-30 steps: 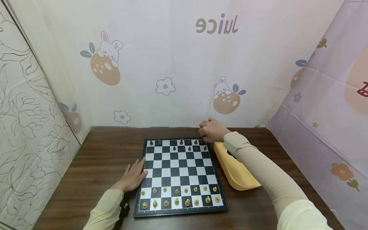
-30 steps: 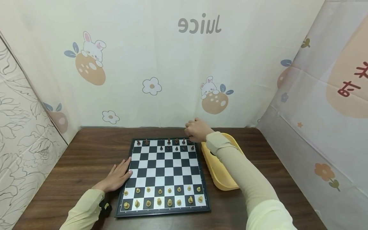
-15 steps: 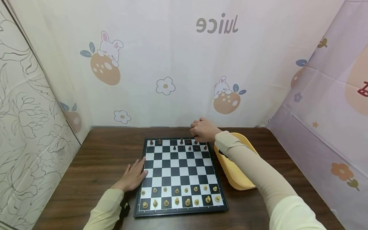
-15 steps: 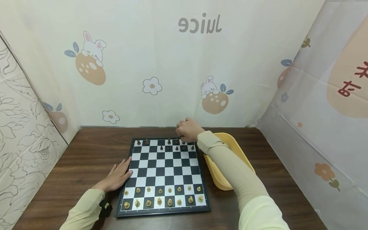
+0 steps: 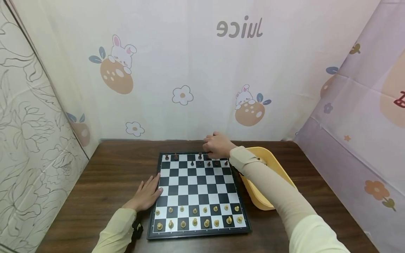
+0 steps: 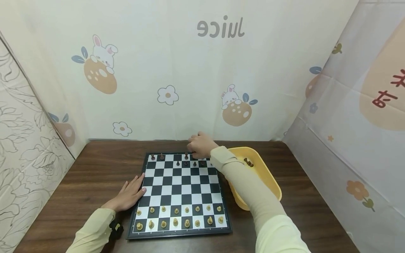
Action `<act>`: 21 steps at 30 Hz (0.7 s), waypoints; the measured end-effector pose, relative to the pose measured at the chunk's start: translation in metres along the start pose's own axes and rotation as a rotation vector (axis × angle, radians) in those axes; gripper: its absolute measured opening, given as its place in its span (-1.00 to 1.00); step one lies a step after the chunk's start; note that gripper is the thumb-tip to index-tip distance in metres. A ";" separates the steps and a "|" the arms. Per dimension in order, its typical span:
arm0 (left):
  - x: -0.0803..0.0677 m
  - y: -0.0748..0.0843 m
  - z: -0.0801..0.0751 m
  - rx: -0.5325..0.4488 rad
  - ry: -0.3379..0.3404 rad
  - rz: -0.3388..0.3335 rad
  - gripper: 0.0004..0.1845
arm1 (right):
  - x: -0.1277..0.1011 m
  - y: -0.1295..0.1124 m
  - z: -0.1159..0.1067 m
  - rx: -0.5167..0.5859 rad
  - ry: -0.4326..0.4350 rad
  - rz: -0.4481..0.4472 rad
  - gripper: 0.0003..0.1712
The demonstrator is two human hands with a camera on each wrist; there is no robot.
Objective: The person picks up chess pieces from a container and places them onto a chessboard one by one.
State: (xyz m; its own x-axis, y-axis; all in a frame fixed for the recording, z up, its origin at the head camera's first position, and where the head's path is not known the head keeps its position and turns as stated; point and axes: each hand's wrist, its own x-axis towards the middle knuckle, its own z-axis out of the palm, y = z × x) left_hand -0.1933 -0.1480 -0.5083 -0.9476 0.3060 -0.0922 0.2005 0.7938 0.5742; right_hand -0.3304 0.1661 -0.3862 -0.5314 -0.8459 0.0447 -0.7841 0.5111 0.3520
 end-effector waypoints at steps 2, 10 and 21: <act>-0.002 0.004 -0.003 -0.010 0.001 0.001 -0.31 | 0.003 -0.002 0.002 0.002 0.000 0.002 -0.95; -0.005 0.009 -0.007 -0.002 -0.018 -0.031 -0.32 | 0.015 -0.018 -0.001 0.051 -0.018 0.006 -0.96; -0.006 0.010 -0.006 -0.014 0.000 -0.011 -0.33 | 0.033 -0.033 0.002 0.079 -0.027 -0.017 -0.96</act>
State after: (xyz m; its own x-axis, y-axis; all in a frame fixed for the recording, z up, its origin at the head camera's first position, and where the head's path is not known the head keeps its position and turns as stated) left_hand -0.1875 -0.1450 -0.4968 -0.9497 0.2970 -0.0989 0.1861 0.7897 0.5845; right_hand -0.3226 0.1218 -0.3981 -0.5251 -0.8509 0.0141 -0.8155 0.5078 0.2775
